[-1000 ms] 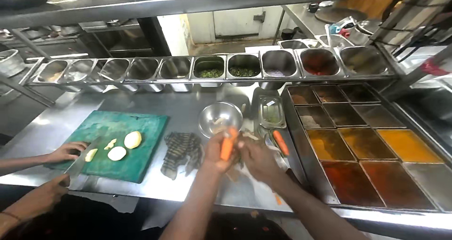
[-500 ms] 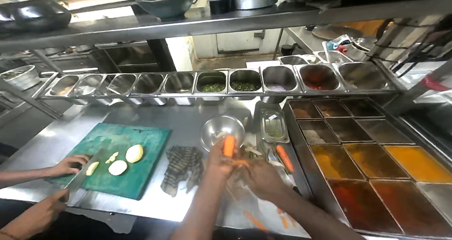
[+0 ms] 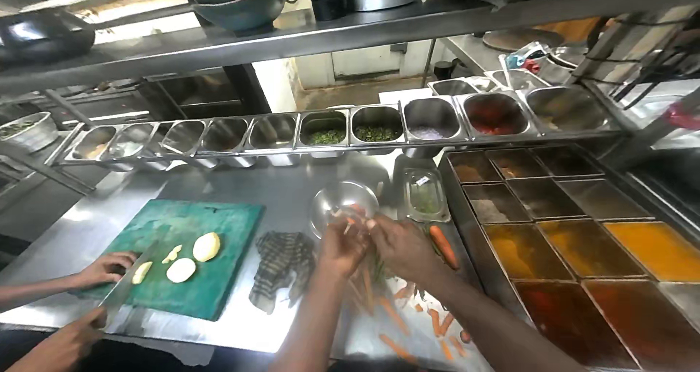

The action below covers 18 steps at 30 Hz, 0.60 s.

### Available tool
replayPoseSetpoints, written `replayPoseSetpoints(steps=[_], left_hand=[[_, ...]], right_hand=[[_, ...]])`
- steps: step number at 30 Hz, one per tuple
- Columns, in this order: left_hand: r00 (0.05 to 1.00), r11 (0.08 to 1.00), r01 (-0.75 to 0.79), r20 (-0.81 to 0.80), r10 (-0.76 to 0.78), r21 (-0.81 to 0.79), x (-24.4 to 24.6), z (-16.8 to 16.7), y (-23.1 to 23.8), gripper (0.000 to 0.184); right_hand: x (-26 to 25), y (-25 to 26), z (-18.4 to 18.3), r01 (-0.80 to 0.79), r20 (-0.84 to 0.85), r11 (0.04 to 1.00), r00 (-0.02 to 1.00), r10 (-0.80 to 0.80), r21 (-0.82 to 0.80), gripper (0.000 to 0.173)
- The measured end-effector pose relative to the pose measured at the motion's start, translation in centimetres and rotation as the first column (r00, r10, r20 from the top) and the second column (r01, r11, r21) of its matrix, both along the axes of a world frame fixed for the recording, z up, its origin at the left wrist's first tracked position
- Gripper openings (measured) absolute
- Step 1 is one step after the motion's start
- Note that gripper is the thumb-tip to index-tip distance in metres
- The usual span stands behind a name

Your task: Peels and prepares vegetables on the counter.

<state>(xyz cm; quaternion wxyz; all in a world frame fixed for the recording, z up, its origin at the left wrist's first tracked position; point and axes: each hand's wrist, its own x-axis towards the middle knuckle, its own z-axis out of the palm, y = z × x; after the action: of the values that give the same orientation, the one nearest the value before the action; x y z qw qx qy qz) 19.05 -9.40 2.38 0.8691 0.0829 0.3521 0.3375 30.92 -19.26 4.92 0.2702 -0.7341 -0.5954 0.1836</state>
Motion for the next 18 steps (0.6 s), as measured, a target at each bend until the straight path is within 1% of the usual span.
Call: replayPoseSetpoints(steps=[2,3,4,6,7,8,10,11,13,16,17,18], left_hand=[[0.998,1.0,0.019,0.062,-0.019,0.005,-0.5,0.4,0.4,0.037],[0.993,0.997,0.065,0.097,-0.068,0.03,-0.6,0.6,0.7,0.042],[0.985,0.992,0.109,0.126,-0.116,0.06,-0.6,0.9,0.9,0.043],[0.973,0.987,0.136,0.176,-0.15,0.088,-0.7,1.5,1.1,0.032],[0.972,0.985,0.136,0.175,-0.154,0.11,-0.9,1.5,1.0,0.029],[0.974,0.983,0.137,0.164,-0.156,0.121,-1.0,1.4,0.8,0.028],[0.971,0.978,0.167,0.152,-0.185,0.123,-1.1,1.2,0.6,0.029],[0.967,0.976,0.184,0.158,-0.202,0.119,-1.1,1.2,0.5,0.029],[0.966,0.978,0.176,0.173,-0.193,0.107,-1.1,1.4,0.3,0.029],[0.987,0.994,0.1,0.12,-0.104,0.039,-0.8,2.0,0.0,0.031],[0.993,0.997,0.079,0.086,-0.08,0.01,-0.6,2.1,0.0,0.032],[0.997,0.998,0.055,0.058,-0.054,-0.014,-0.4,2.1,0.0,0.034]], right_hand=[[-1.1,-0.3,-0.2,-0.085,0.055,0.994,0.995,0.089,-0.069,0.048],[-1.7,-0.6,-1.0,-0.115,0.083,0.992,0.989,0.119,-0.045,0.051],[-2.0,-0.9,-1.7,-0.13,0.084,0.992,0.988,0.13,-0.008,0.052],[-1.5,-0.9,-1.6,-0.105,-0.006,0.992,0.994,0.105,0.073,0.052],[-0.9,-0.5,-0.9,-0.072,-0.068,0.995,0.995,0.076,0.062,0.05],[-0.1,-0.1,0.0,-0.029,-0.105,0.999,0.994,0.031,0.023,0.048],[1.3,1.1,1.4,0.033,-0.127,0.994,0.991,-0.045,-0.102,0.046],[1.6,1.4,1.6,0.053,-0.125,0.991,0.99,-0.068,-0.121,0.045],[1.0,0.9,1.0,0.06,-0.059,0.996,0.996,-0.063,-0.062,0.044],[-2.3,-1.5,-2.0,-0.041,0.157,0.986,0.987,0.016,0.159,0.048],[-2.9,-2.0,-2.6,-0.063,0.202,0.98,0.979,0.024,0.191,0.05],[-2.8,-2.1,-2.4,-0.071,0.216,0.981,0.976,0.032,0.179,0.051]])
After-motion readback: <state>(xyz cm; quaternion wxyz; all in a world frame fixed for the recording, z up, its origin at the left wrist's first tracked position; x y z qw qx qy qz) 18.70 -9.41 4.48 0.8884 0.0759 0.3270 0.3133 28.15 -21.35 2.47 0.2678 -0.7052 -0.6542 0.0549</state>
